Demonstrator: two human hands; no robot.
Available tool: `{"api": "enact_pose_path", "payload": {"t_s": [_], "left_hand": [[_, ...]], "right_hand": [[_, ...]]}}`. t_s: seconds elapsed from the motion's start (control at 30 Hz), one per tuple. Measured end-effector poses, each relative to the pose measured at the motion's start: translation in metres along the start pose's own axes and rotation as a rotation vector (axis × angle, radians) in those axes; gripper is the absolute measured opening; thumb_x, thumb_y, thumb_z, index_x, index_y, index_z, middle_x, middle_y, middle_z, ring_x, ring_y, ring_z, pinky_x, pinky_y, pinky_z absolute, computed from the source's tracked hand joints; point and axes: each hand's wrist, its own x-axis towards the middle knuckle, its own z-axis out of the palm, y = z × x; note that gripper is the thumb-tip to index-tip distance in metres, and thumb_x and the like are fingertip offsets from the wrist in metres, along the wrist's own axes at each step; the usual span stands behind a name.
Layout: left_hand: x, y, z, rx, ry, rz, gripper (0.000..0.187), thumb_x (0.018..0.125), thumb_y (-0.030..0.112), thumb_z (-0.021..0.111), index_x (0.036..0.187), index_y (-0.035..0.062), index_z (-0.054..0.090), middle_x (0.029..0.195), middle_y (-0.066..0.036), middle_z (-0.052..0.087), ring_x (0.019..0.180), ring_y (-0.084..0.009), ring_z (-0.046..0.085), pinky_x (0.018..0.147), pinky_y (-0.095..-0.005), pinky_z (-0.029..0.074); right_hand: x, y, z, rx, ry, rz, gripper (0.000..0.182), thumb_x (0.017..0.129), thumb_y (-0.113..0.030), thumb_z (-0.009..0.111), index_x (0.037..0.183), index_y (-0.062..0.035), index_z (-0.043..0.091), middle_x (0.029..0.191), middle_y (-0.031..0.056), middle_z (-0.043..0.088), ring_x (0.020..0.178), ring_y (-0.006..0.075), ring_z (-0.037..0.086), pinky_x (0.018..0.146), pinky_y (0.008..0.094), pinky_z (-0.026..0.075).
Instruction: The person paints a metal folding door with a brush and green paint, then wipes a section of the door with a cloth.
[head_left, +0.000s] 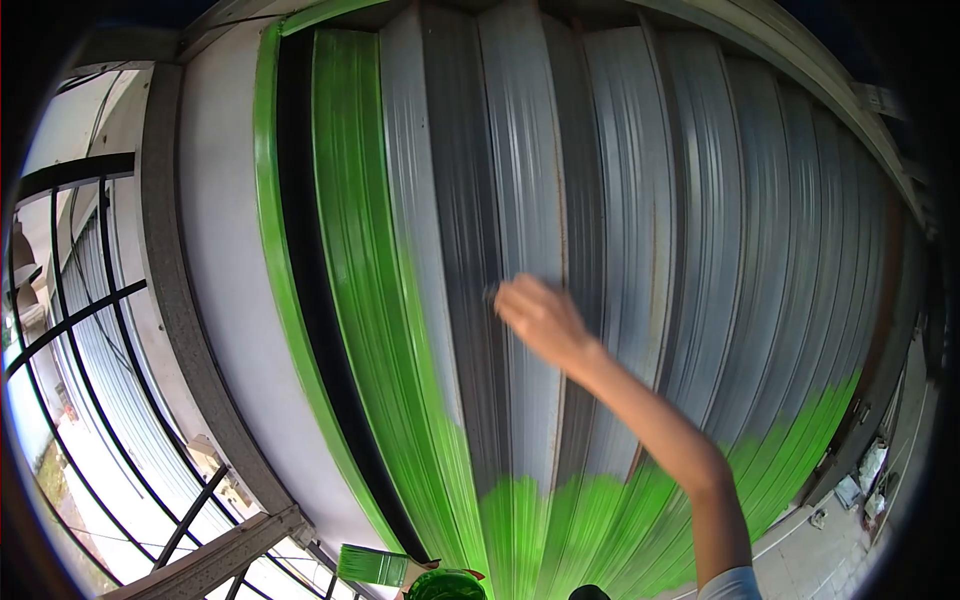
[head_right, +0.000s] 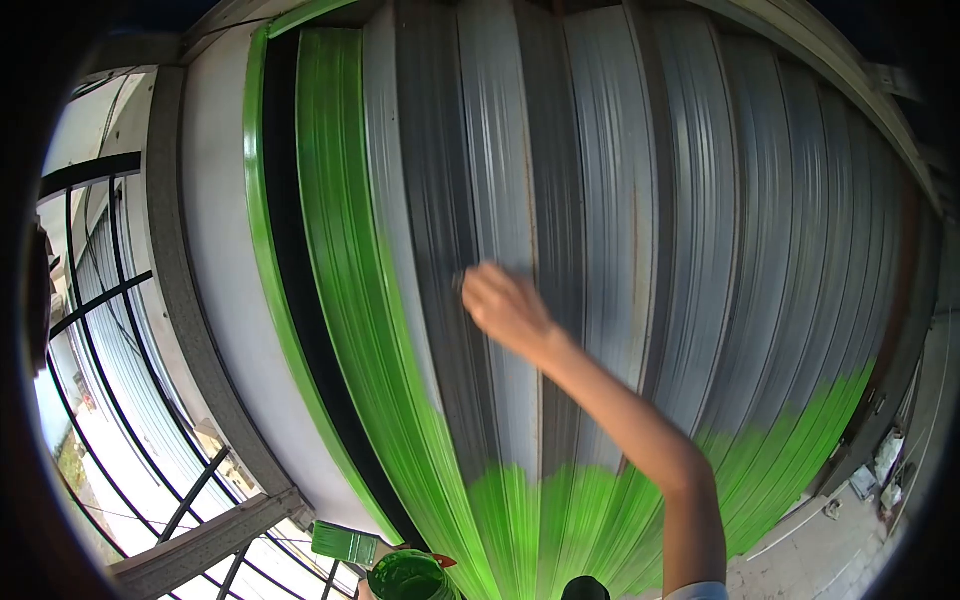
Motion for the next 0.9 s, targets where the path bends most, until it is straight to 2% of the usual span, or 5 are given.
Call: {"api": "enact_pose_path", "payload": {"t_s": [0.23, 0.4, 0.53, 0.73, 0.9], "left_hand": [[0.001, 0.003, 0.01, -0.051, -0.064, -0.025, 0.093, 0.044, 0.033, 0.088, 0.12, -0.0027, 0.048, 0.113, -0.016, 0.057, 0.106, -0.0247, 0.055, 0.094, -0.0369, 0.041], [-0.002, 0.002, 0.011, -0.103, -0.1, -0.019, 0.09, 0.044, 0.032, 0.088, 0.118, -0.0024, 0.05, 0.112, -0.015, 0.058, 0.105, -0.0244, 0.056, 0.093, -0.0365, 0.042], [-0.001, 0.0, 0.01, -0.084, -0.116, -0.009, 0.09, 0.045, 0.034, 0.088, 0.118, -0.0021, 0.051, 0.111, -0.015, 0.058, 0.104, -0.0241, 0.056, 0.092, -0.0362, 0.043], [0.003, -0.01, 0.009, -0.049, -0.113, -0.011, 0.091, 0.045, 0.037, 0.088, 0.118, -0.0022, 0.05, 0.113, -0.016, 0.057, 0.106, -0.0246, 0.055, 0.093, -0.0364, 0.042], [0.002, 0.005, 0.012, -0.049, -0.125, -0.013, 0.093, 0.044, 0.038, 0.088, 0.119, -0.0023, 0.05, 0.114, -0.016, 0.057, 0.107, -0.0251, 0.055, 0.094, -0.0368, 0.041]], "right_hand": [[0.01, 0.014, -0.026, -0.463, -0.472, -0.074, 0.008, 0.065, -0.007, 0.064, 0.069, -0.0045, 0.07, 0.085, 0.0134, 0.066, 0.09, 0.0256, 0.054, 0.076, 0.0307, 0.047], [-0.077, -0.067, -0.034, -0.259, -0.745, -0.205, 0.006, 0.062, -0.012, 0.066, 0.064, -0.0062, 0.069, 0.072, 0.009, 0.065, 0.082, 0.022, 0.052, 0.065, 0.0324, 0.043], [-0.101, -0.077, -0.042, -0.071, -0.896, -0.322, 0.009, 0.057, -0.002, 0.069, 0.066, -0.0012, 0.068, 0.093, 0.0199, 0.066, 0.093, 0.0291, 0.056, 0.073, 0.0307, 0.052], [0.03, 0.025, -0.051, -0.339, -0.665, -0.074, 0.01, 0.065, 0.001, 0.07, 0.074, 0.0019, 0.067, 0.086, 0.0169, 0.065, 0.091, 0.0242, 0.054, 0.079, 0.0323, 0.053], [0.092, 0.057, -0.039, 0.424, 0.084, 0.463, 0.013, 0.075, 0.004, 0.063, 0.084, -0.0019, 0.069, 0.09, 0.0088, 0.066, 0.075, 0.0172, 0.062, 0.065, 0.025, 0.052]]}}
